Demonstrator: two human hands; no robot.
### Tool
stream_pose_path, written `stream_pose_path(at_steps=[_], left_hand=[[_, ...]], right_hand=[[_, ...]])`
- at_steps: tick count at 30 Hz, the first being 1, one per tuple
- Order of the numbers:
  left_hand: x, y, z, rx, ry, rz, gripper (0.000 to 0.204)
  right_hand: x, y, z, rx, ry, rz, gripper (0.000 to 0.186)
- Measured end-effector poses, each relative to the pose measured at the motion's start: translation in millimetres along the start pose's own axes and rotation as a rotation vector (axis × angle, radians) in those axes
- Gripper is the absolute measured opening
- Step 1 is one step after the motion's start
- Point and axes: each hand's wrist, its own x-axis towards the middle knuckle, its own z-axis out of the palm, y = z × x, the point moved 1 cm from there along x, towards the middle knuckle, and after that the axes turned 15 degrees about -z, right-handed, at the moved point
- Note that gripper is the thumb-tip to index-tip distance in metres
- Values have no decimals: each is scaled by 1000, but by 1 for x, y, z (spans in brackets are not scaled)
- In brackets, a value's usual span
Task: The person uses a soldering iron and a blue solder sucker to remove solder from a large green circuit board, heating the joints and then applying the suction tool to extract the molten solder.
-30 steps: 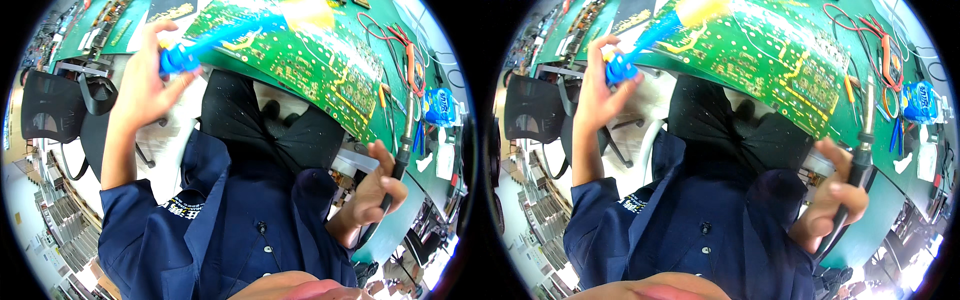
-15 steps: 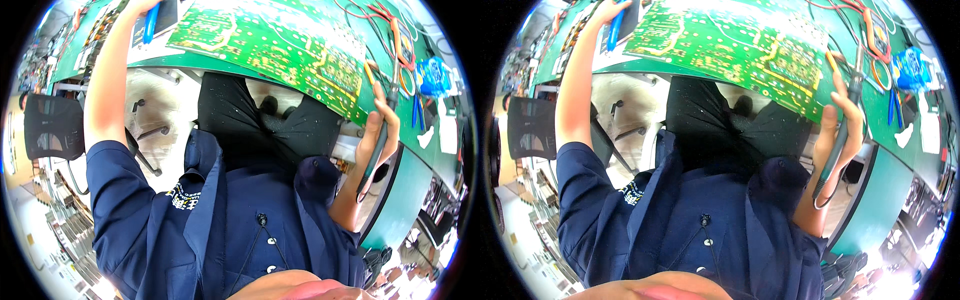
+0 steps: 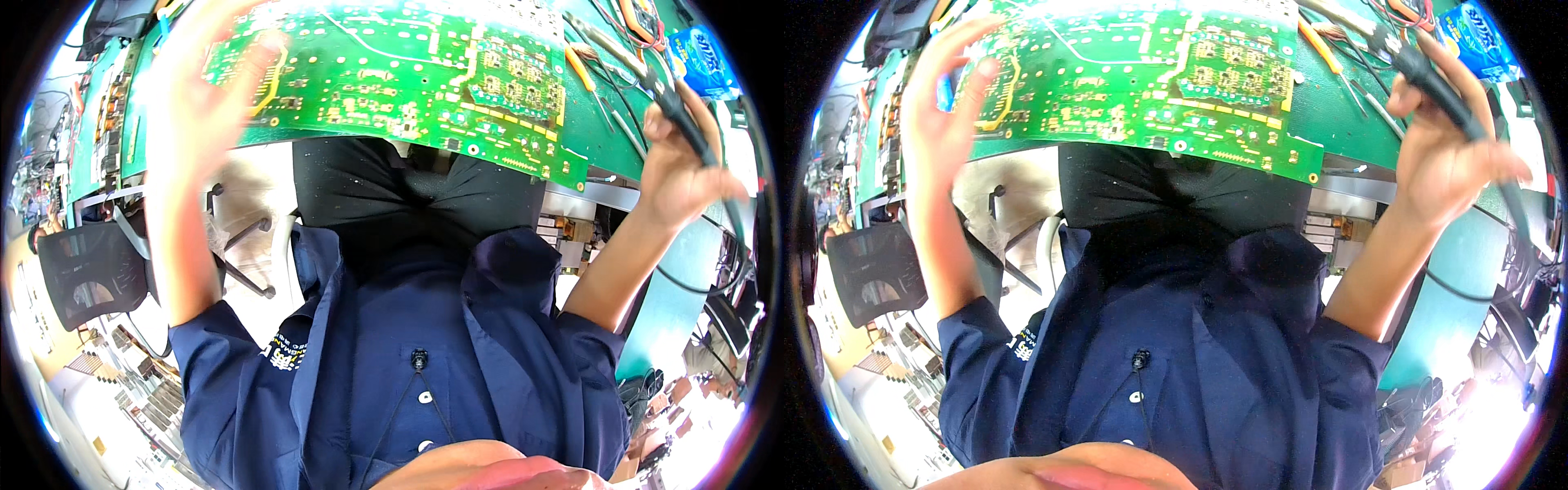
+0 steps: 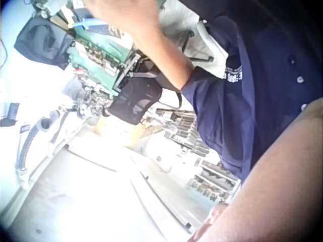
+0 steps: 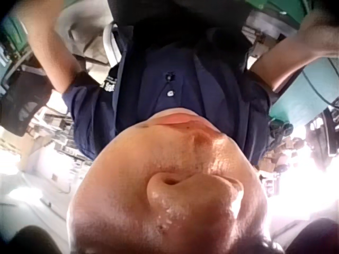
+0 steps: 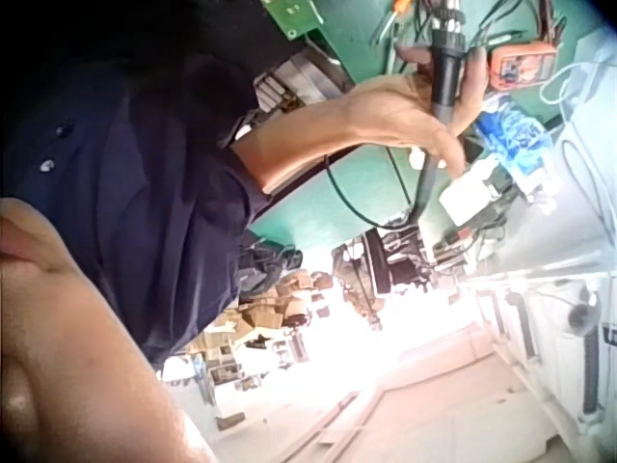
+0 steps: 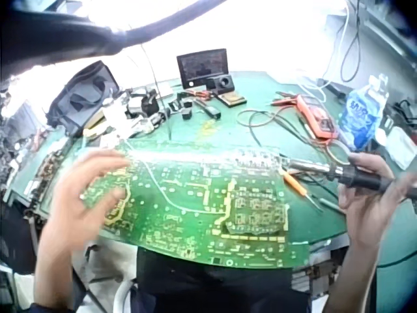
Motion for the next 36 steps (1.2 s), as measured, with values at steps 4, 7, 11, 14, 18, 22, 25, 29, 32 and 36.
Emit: stream_pose_path(at_steps=[4,7,11,14,18,22,25,29,32,36], left_hand=[[-5,51,31,45,-41,140,30],[3,50,44,-11,-87,134,26],[8,49,43,-35,-243,50,21],[7,44,42,-50,-205,11,19],[9,47,51,-198,-53,-14,13],[7,54,63,-253,23,-79,11],[9,52,73,-286,26,-77,12],[10,50,76,-335,4,-36,14],[13,49,77,-310,-33,0,15],[16,47,76,-252,-72,77,16]], right_hand=[[26,34,-1,290,-167,36,71],[27,58,-7,408,-184,80,57],[18,62,-6,416,-176,83,58],[17,57,-5,306,-183,83,61],[13,43,12,129,-89,100,54],[10,34,27,55,-35,131,43],[7,30,29,36,-16,158,41],[4,33,37,60,9,134,39],[4,29,34,32,-113,136,39],[0,30,35,0,-119,146,39]])
